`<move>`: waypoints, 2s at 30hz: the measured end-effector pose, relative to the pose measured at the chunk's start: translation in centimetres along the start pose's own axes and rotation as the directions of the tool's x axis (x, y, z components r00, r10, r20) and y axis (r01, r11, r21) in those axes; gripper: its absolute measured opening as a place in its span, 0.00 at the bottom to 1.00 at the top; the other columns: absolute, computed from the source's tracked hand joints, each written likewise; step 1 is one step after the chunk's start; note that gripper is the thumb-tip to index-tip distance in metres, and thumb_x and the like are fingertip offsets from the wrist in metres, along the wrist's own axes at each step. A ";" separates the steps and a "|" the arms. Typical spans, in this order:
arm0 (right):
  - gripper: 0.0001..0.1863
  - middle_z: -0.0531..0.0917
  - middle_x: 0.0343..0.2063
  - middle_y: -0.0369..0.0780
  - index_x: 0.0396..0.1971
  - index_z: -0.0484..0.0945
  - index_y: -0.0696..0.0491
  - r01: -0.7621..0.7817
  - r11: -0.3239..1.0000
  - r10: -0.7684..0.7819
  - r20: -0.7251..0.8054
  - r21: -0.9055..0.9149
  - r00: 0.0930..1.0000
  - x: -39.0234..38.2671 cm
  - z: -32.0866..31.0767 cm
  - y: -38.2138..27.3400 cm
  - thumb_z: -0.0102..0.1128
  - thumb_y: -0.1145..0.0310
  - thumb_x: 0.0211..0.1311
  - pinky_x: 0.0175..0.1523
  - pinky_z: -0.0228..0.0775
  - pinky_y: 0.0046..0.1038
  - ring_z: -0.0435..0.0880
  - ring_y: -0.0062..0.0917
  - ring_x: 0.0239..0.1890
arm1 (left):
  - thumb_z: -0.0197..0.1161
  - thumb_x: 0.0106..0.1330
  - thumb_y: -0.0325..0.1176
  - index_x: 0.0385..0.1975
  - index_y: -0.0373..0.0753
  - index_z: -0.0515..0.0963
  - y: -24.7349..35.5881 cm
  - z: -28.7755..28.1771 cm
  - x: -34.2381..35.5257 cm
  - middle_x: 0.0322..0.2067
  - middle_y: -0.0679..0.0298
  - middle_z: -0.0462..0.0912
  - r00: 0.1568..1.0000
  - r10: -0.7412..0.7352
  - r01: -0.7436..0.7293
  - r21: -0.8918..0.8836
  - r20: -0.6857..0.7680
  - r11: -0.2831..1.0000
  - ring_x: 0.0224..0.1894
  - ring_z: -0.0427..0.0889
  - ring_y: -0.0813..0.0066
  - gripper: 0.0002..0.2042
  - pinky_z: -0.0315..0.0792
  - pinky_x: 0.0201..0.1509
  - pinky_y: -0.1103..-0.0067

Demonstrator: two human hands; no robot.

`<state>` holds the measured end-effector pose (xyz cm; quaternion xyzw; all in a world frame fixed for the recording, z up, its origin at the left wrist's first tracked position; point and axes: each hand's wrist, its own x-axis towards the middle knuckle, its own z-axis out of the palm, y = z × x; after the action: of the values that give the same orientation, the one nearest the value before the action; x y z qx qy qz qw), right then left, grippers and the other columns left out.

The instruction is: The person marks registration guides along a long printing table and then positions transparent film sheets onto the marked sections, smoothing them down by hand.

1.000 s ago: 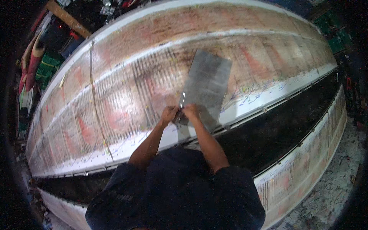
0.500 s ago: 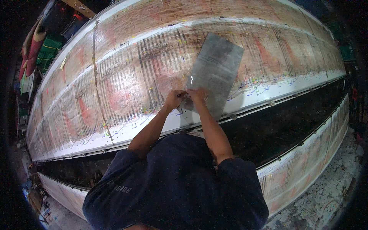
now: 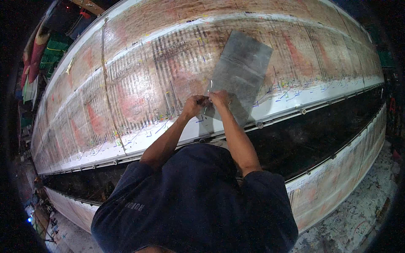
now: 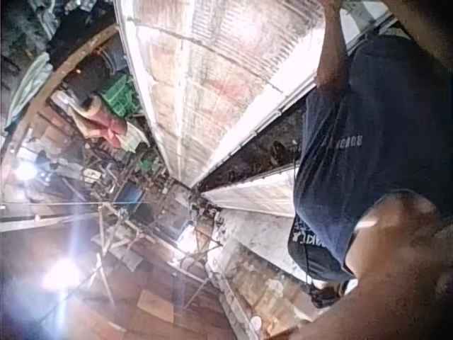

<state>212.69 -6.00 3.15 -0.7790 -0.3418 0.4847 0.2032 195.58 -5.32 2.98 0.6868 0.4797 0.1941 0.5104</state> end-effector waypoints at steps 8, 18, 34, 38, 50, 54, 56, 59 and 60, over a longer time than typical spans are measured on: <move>0.24 0.84 0.18 0.41 0.24 0.86 0.58 0.158 0.954 -0.255 -0.418 -0.253 0.872 6.4 -2.4 -1.3 0.67 0.47 0.54 0.30 0.73 0.32 0.83 0.28 0.21 | 0.59 0.60 0.29 0.44 0.42 0.83 4.5 1.0 -2.0 0.50 0.55 0.81 0.993 0.117 -0.093 0.410 -0.034 0.907 0.38 0.84 0.49 0.13 0.79 0.43 0.63; 0.22 0.84 0.18 0.41 0.19 0.82 0.61 0.059 0.988 -0.033 -0.185 0.140 0.982 10.0 -4.4 -1.8 0.75 0.54 0.51 0.21 0.69 0.24 0.80 0.21 0.16 | 0.51 0.62 0.24 0.55 0.33 0.74 4.5 0.9 -2.4 0.63 0.54 0.71 0.967 0.149 -0.241 0.555 0.206 0.796 0.42 0.84 0.51 0.19 0.79 0.46 0.63; 0.13 0.85 0.21 0.40 0.26 0.82 0.61 -0.007 0.929 0.034 -0.066 0.370 0.997 9.5 -4.4 -2.4 0.70 0.65 0.56 0.23 0.69 0.23 0.81 0.20 0.18 | 0.54 0.61 0.24 0.52 0.33 0.77 3.4 1.0 -2.4 0.63 0.56 0.72 0.960 0.206 -0.277 0.566 0.187 0.776 0.47 0.82 0.53 0.18 0.79 0.47 0.65; 0.09 0.85 0.23 0.38 0.28 0.83 0.58 0.086 0.987 -0.062 -0.175 0.138 0.983 7.9 -3.5 -1.8 0.68 0.66 0.58 0.27 0.71 0.24 0.82 0.19 0.22 | 0.58 0.63 0.28 0.41 0.29 0.81 3.0 0.4 -2.8 0.42 0.55 0.85 0.986 0.165 -0.152 0.350 -0.008 0.924 0.40 0.86 0.63 0.11 0.79 0.40 0.69; 0.16 0.86 0.25 0.39 0.30 0.83 0.54 0.366 0.929 -0.364 0.041 -0.050 0.931 -7.3 1.4 3.1 0.76 0.61 0.45 0.37 0.75 0.29 0.85 0.25 0.29 | 0.64 0.68 0.33 0.37 0.32 0.83 -1.3 -0.6 -4.2 0.28 0.64 0.85 0.877 -0.414 0.472 -0.601 0.244 0.645 0.28 0.83 0.78 0.09 0.76 0.32 0.82; 0.13 0.87 0.26 0.38 0.31 0.84 0.53 0.265 0.964 -0.266 -0.023 -0.027 0.964 -6.9 2.3 2.9 0.75 0.64 0.46 0.39 0.75 0.30 0.85 0.27 0.28 | 0.63 0.69 0.35 0.35 0.33 0.84 -0.6 -0.8 -3.7 0.30 0.63 0.86 0.843 -0.447 0.532 -0.590 0.299 0.608 0.29 0.84 0.78 0.11 0.76 0.35 0.82; 0.12 0.87 0.27 0.37 0.31 0.84 0.52 0.282 0.954 -0.289 -0.071 -0.100 0.955 -6.7 2.9 3.0 0.73 0.62 0.47 0.41 0.74 0.31 0.86 0.29 0.30 | 0.62 0.69 0.37 0.34 0.33 0.84 -0.8 -1.2 -3.4 0.30 0.62 0.86 0.854 -0.433 0.518 -0.554 0.289 0.652 0.30 0.84 0.77 0.12 0.77 0.36 0.81; 0.09 0.87 0.28 0.37 0.31 0.85 0.50 0.267 0.952 -0.283 -0.100 -0.147 0.954 -6.7 3.3 2.9 0.68 0.63 0.52 0.45 0.72 0.38 0.86 0.35 0.33 | 0.61 0.70 0.38 0.32 0.33 0.84 -1.1 -0.8 -3.1 0.28 0.64 0.85 0.884 -0.402 0.467 -0.478 0.239 0.744 0.28 0.82 0.78 0.13 0.75 0.35 0.80; 0.08 0.87 0.28 0.38 0.31 0.85 0.50 0.286 0.946 -0.306 -0.124 -0.155 0.944 -6.8 3.3 3.0 0.67 0.63 0.53 0.44 0.72 0.39 0.85 0.36 0.33 | 0.61 0.70 0.38 0.31 0.32 0.83 -1.2 -0.6 -3.1 0.25 0.66 0.83 0.903 -0.381 0.430 -0.436 0.199 0.791 0.26 0.79 0.80 0.13 0.72 0.32 0.80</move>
<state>208.76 -13.00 3.95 -0.7642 -0.4712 0.3659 0.2451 193.11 -7.67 2.86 0.4321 0.5280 0.1554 0.7144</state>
